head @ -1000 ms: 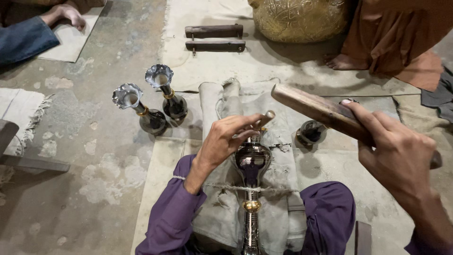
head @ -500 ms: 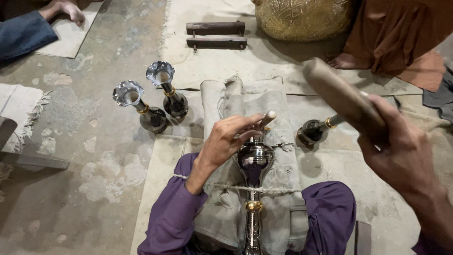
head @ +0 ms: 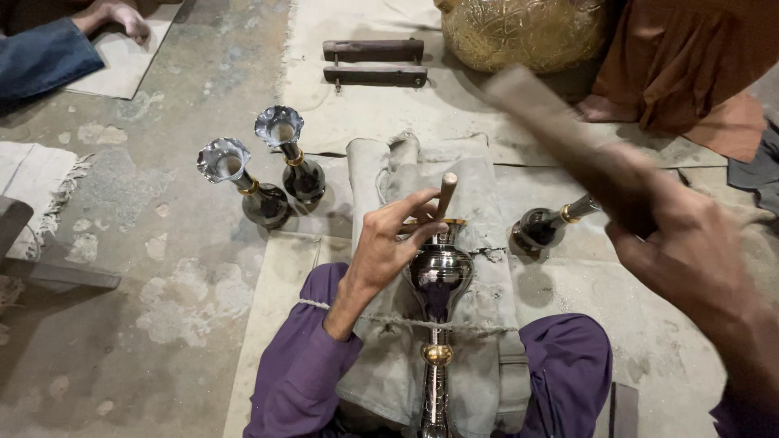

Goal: The person sits on the floor and decorates a silver metal vase using a small punch held against the vase and a wooden mallet to strike it, rotating the punch and repositioning it along the vase's surface to emboss patterns. Finished vases sit nearby on the floor.

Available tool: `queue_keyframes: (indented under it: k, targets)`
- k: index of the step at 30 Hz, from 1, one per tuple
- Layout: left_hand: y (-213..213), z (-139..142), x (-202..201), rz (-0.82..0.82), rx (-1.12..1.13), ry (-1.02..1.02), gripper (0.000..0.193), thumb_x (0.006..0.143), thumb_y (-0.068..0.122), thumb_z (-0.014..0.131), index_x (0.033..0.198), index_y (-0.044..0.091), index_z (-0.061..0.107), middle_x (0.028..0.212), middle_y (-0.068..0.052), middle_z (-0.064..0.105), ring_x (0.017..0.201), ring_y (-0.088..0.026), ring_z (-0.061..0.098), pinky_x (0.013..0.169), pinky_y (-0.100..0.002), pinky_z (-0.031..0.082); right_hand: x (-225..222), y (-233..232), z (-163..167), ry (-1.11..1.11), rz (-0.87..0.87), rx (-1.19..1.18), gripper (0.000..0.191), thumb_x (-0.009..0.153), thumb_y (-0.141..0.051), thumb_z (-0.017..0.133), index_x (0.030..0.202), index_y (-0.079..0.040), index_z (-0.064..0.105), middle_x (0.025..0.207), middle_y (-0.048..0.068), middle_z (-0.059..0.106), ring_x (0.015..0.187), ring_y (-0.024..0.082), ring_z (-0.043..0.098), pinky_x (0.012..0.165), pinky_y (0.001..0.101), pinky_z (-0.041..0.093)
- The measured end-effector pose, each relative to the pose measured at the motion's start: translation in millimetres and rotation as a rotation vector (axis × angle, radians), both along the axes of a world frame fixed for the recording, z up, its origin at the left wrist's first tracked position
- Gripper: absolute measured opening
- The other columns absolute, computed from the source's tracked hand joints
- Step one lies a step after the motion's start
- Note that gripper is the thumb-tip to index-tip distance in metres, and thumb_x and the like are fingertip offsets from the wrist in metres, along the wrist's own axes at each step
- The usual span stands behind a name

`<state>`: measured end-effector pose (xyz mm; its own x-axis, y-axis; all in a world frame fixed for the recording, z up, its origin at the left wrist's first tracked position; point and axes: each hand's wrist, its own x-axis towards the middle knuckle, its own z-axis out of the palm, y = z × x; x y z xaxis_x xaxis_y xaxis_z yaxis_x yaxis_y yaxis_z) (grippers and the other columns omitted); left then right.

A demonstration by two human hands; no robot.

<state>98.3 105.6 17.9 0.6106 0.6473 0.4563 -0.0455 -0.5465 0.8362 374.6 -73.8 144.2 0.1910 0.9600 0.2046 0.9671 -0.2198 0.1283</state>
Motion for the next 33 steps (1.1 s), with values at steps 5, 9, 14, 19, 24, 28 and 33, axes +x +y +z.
queue_keyframes:
  k: [5, 9, 14, 19, 24, 28, 33]
  targets:
    - [1.1, -2.7, 0.3, -0.001, -0.014, -0.014, 0.051, 0.091, 0.016, 0.079, 0.139, 0.012, 0.061, 0.109, -0.011, 0.079, 0.098, -0.022, 0.079, 0.085, -0.035, 0.07, 1.4, 1.5, 0.4, -0.085, -0.003, 0.015, 0.056, 0.092, -0.024, 0.068, 0.147, -0.022, 0.056, 0.097, 0.007, 0.075, 0.063, 0.017, 0.067, 0.051, 0.0318, 0.055]
    - [4.7, -5.6, -0.7, 0.017, 0.022, -0.015, 0.054, 0.089, 0.015, 0.082, 0.139, 0.01, 0.061, 0.11, -0.013, 0.078, 0.098, -0.022, 0.08, 0.085, -0.035, 0.069, -7.7, 2.0, 2.8, -0.17, -0.044, -0.053, 0.062, 0.092, -0.023, 0.066, 0.152, -0.028, 0.053, 0.097, 0.003, 0.074, 0.063, 0.013, 0.066, 0.052, 0.0286, 0.054]
    - [6.8, -5.0, -5.3, -0.071, 0.036, -0.106, 0.047, 0.095, 0.01, 0.076, 0.139, 0.012, 0.062, 0.115, -0.012, 0.076, 0.103, -0.021, 0.078, 0.088, -0.033, 0.069, -16.1, 3.1, 16.5, -0.207, -0.025, -0.036, 0.073, 0.089, -0.026, 0.074, 0.158, -0.029, 0.05, 0.103, 0.005, 0.072, 0.067, 0.017, 0.066, 0.057, 0.0308, 0.055]
    - [9.2, -2.1, -10.7, -0.045, 0.17, -0.029, 0.047, 0.091, 0.01, 0.08, 0.136, 0.011, 0.066, 0.103, -0.009, 0.077, 0.091, -0.018, 0.076, 0.078, -0.032, 0.064, -20.6, -5.2, 27.3, -0.347, 0.13, 0.104, 0.073, 0.083, -0.025, 0.079, 0.152, -0.03, 0.056, 0.114, 0.008, 0.069, 0.09, 0.021, 0.072, 0.067, 0.0299, 0.059]
    - [13.3, -8.9, -9.9, -0.08, 0.212, -0.072, 0.042, 0.09, 0.009, 0.08, 0.131, 0.009, 0.068, 0.112, -0.009, 0.077, 0.096, -0.019, 0.076, 0.083, -0.032, 0.064, -21.3, 1.2, 32.9, -0.08, 0.207, 0.206, 0.074, 0.084, -0.022, 0.073, 0.155, -0.021, 0.052, 0.121, 0.016, 0.072, 0.083, 0.025, 0.07, 0.074, 0.0352, 0.061]
    - [16.8, -19.7, -8.0, -0.075, 0.241, -0.093, 0.035, 0.091, 0.01, 0.081, 0.124, 0.01, 0.07, 0.114, -0.009, 0.076, 0.1, -0.02, 0.076, 0.085, -0.03, 0.065, -21.0, 3.1, 37.0, -0.605, 0.319, 0.013, 0.064, 0.09, -0.02, 0.075, 0.148, -0.036, 0.055, 0.108, 0.002, 0.078, 0.075, 0.015, 0.073, 0.064, 0.0307, 0.061]
    - [12.6, -29.7, -5.2, -0.07, 0.11, -0.13, 0.045, 0.091, 0.009, 0.08, 0.133, 0.01, 0.066, 0.108, -0.008, 0.077, 0.099, -0.02, 0.078, 0.088, -0.031, 0.069, -17.5, 6.4, 31.7, -0.478, 0.205, -0.032, 0.058, 0.094, -0.029, 0.071, 0.149, -0.031, 0.053, 0.101, 0.002, 0.077, 0.073, 0.013, 0.072, 0.068, 0.0304, 0.062]
